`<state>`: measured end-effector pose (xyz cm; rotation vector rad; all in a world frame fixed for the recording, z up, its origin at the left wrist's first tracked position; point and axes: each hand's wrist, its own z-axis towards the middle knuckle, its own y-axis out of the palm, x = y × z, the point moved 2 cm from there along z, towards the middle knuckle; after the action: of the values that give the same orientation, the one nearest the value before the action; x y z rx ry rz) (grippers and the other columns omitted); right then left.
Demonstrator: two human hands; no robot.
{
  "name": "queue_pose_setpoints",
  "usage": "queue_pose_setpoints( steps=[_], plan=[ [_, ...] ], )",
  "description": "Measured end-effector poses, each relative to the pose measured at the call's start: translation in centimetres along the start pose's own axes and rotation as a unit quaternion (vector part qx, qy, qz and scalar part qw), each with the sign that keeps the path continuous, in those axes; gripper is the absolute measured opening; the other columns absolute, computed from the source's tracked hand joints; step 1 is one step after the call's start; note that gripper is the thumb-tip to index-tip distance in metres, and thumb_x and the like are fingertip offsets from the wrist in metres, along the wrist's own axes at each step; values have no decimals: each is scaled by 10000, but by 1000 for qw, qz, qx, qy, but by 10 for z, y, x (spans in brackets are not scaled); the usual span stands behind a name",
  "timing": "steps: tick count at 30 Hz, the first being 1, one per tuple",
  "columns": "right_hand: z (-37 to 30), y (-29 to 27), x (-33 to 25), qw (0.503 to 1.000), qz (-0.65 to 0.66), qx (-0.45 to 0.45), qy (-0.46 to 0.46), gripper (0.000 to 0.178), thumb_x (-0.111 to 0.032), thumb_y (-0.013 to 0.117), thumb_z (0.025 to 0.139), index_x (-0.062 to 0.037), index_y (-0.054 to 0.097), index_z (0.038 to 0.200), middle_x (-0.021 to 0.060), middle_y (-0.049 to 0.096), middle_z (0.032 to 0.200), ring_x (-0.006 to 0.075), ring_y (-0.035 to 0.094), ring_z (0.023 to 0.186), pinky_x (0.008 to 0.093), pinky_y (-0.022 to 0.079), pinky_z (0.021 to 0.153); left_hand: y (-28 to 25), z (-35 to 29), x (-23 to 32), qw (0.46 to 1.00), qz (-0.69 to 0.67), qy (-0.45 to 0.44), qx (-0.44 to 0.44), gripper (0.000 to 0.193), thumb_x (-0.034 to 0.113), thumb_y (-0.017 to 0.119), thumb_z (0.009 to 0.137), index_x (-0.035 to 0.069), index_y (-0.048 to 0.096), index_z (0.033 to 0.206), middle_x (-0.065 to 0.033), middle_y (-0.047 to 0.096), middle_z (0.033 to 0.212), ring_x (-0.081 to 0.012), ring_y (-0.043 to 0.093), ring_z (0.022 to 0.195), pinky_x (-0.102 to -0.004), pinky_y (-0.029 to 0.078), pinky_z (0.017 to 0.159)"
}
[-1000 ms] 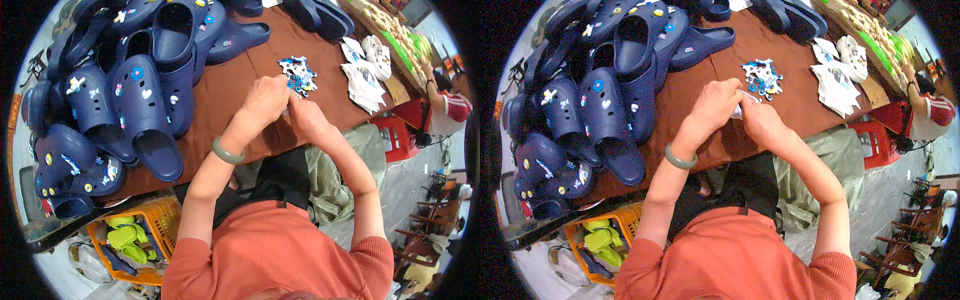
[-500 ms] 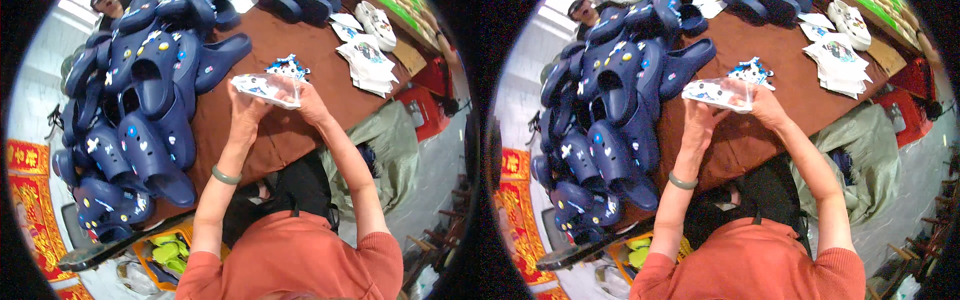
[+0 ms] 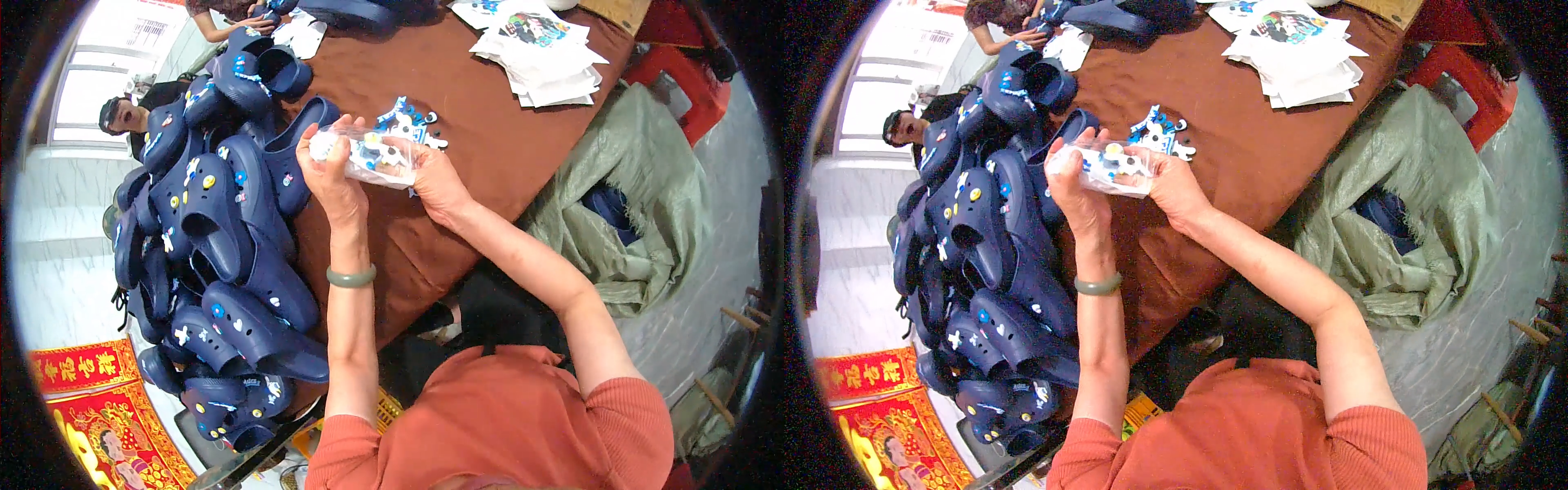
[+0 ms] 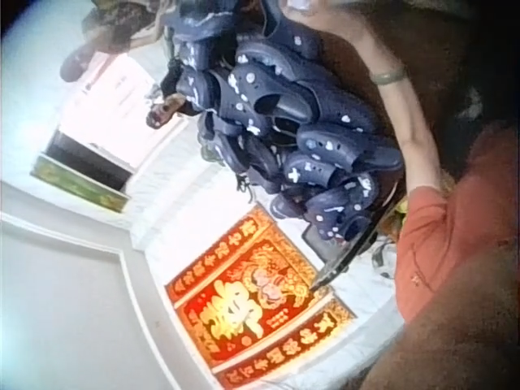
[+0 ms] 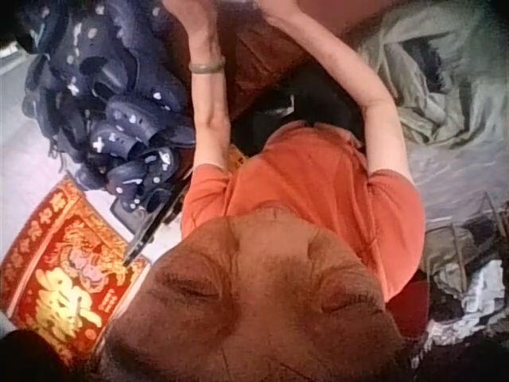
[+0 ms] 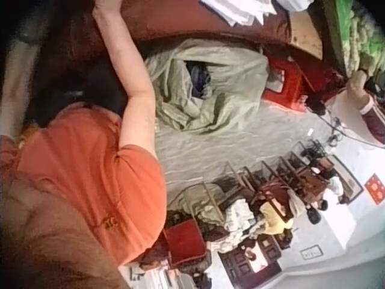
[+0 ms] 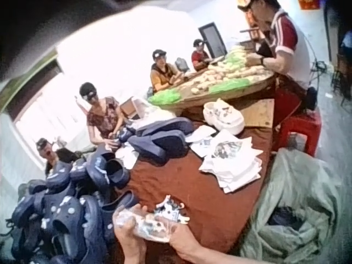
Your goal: The person is putting together a pair of blue shoes and adding some decorations.
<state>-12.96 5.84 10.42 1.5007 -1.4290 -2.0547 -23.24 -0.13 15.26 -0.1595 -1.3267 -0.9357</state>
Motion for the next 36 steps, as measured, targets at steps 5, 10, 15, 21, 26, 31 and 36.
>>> queue_pose_setpoints(
  steps=[5,10,15,21,26,31,36],
  plan=[
    [7,-10,0,999,-35,11,-13,473,45,653,751,22,525,1205,44,600,1106,98,557,985,243,451,873,1,11,7,999,-23,25,-39,585,119,673,724,48,327,1191,-267,525,1119,-428,540,1045,-500,423,926],
    [9,-14,1,997,-50,41,30,510,40,698,682,31,546,1169,55,584,1122,124,555,968,244,448,850,6,24,17,994,43,55,-89,633,126,698,689,56,339,1206,-265,520,1145,-422,535,1060,-487,425,927],
    [8,-18,-3,989,-130,67,5,534,27,714,657,6,556,1166,57,595,1073,128,561,932,242,453,811,16,23,34,953,168,163,-191,687,140,749,650,52,355,1205,-258,516,1165,-412,528,1080,-473,422,932],
    [6,-19,-4,990,-125,60,6,463,23,661,709,-26,567,1159,33,610,898,70,539,645,209,455,552,20,27,39,924,226,186,-247,682,82,742,650,61,349,1207,-260,497,1199,-382,510,1119,-445,418,946],
    [1,-19,-6,987,-140,76,36,324,-29,599,802,-20,581,1125,-12,565,747,37,458,541,184,366,449,11,30,29,949,173,112,-240,689,0,723,633,71,346,1205,-256,482,1222,-352,502,1140,-423,432,942],
    [2,-18,0,987,-139,81,22,270,-48,567,834,-13,586,1100,-32,511,666,32,421,514,187,342,444,-3,31,31,972,113,116,-169,634,133,698,658,81,386,1208,-264,426,1274,-451,438,1163,-583,373,960],
    [-2,-14,-5,975,-198,102,-12,240,-73,548,863,-8,585,1091,-17,522,704,33,427,530,193,341,459,-15,19,29,983,-10,104,-150,604,174,651,679,103,421,1232,-229,400,1312,-444,372,1222,-600,334,982]
  ],
)
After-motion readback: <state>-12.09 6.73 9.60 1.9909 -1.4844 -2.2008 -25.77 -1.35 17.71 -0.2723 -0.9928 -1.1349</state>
